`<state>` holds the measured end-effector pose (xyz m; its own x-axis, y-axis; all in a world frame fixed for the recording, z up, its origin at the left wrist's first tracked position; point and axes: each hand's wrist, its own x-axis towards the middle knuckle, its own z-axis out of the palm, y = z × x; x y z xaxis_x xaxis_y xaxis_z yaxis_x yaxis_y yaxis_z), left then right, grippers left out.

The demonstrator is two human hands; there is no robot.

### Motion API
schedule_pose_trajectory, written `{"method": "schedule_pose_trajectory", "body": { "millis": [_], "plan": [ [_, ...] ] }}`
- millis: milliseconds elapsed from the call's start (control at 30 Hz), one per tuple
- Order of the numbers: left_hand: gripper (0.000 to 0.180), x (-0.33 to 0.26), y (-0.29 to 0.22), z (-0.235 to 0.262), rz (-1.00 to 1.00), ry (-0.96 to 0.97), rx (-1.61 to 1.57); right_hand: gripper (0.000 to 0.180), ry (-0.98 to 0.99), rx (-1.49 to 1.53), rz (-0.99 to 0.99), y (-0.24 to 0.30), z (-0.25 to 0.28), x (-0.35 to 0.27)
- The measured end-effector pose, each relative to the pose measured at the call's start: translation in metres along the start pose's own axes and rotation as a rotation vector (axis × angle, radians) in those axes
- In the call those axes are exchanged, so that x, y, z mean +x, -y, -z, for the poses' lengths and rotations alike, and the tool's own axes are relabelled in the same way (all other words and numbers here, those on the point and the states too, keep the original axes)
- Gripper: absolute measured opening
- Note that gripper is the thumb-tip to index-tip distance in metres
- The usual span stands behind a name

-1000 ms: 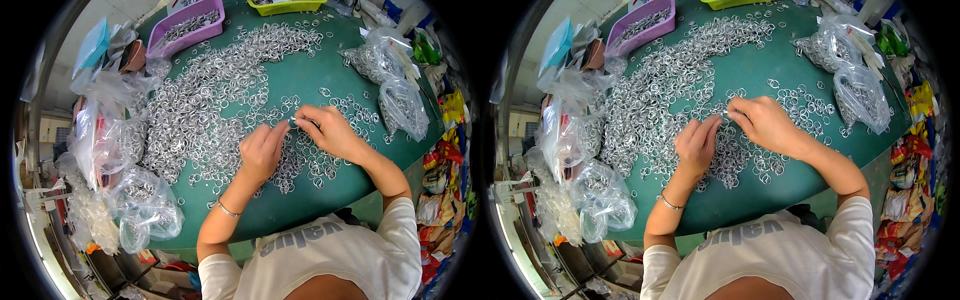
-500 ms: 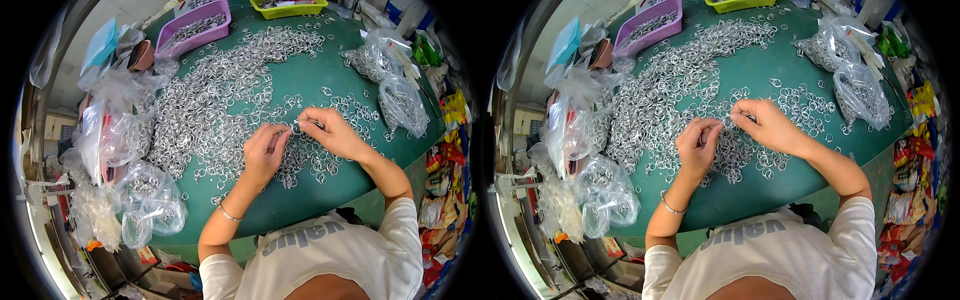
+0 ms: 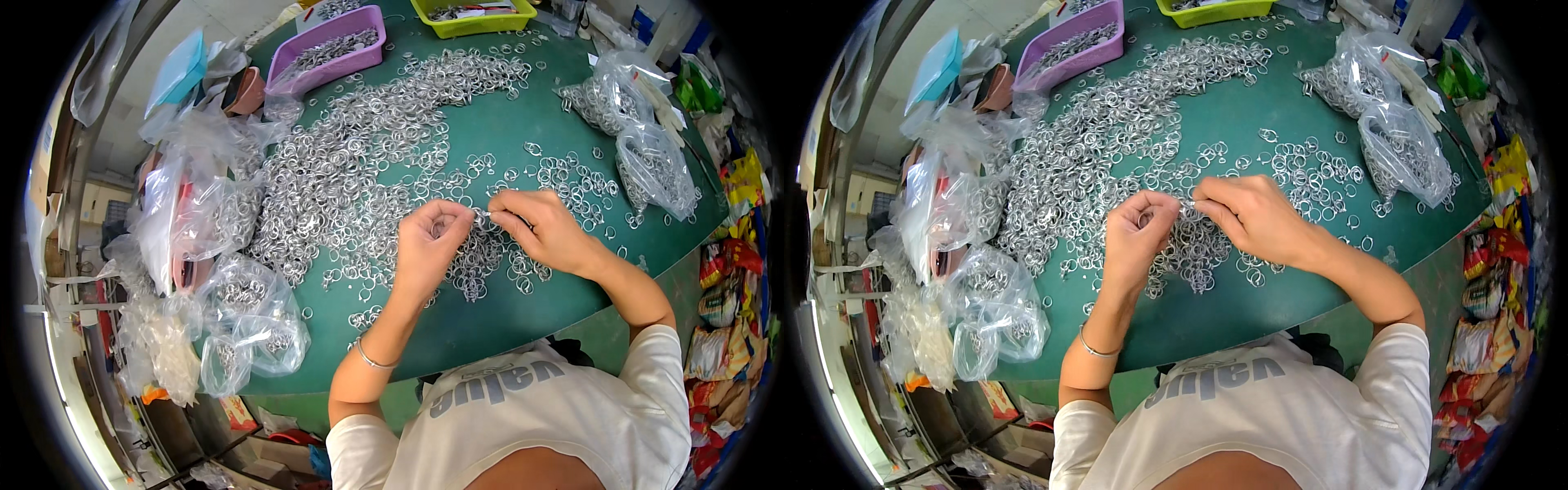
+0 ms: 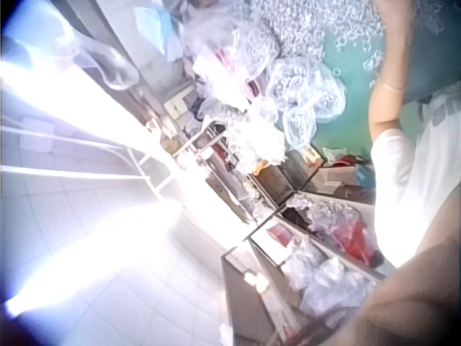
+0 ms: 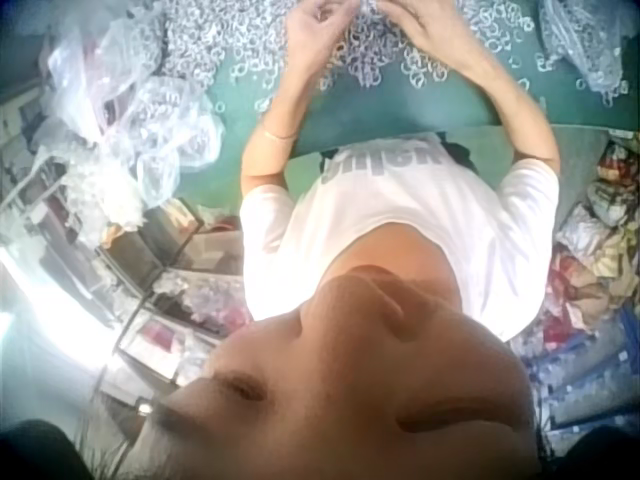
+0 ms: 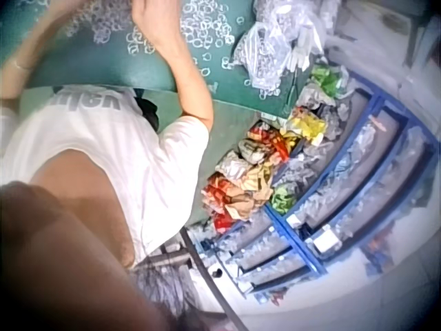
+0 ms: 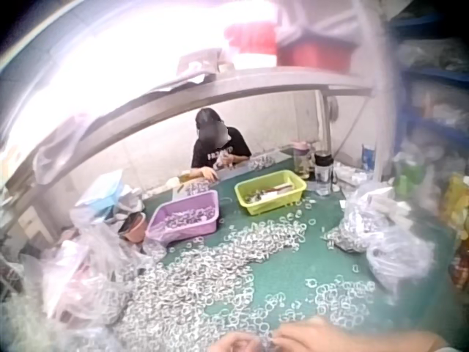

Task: The person sorts through a large pile of small metal rings on a green table by hand, picking up individual rings and grouping them.

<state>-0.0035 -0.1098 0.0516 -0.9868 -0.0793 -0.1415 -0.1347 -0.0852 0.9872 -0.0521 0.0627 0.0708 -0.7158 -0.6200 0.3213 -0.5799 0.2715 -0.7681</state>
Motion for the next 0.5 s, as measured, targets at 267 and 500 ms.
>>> {"method": "schedule_pose_trajectory", "body": {
  "millis": [267, 500],
  "plan": [
    [0.008, -0.008, -0.002, -0.003, 0.075, 0.064, -0.218, 0.008, -0.059, 0.107, -0.089, 0.012, -0.006, -0.007],
    [0.031, -0.03, 0.014, -0.02, -0.522, -0.283, 0.508, 0.015, -0.034, 0.406, -0.267, 0.005, -0.013, -0.009]
  ]
}}
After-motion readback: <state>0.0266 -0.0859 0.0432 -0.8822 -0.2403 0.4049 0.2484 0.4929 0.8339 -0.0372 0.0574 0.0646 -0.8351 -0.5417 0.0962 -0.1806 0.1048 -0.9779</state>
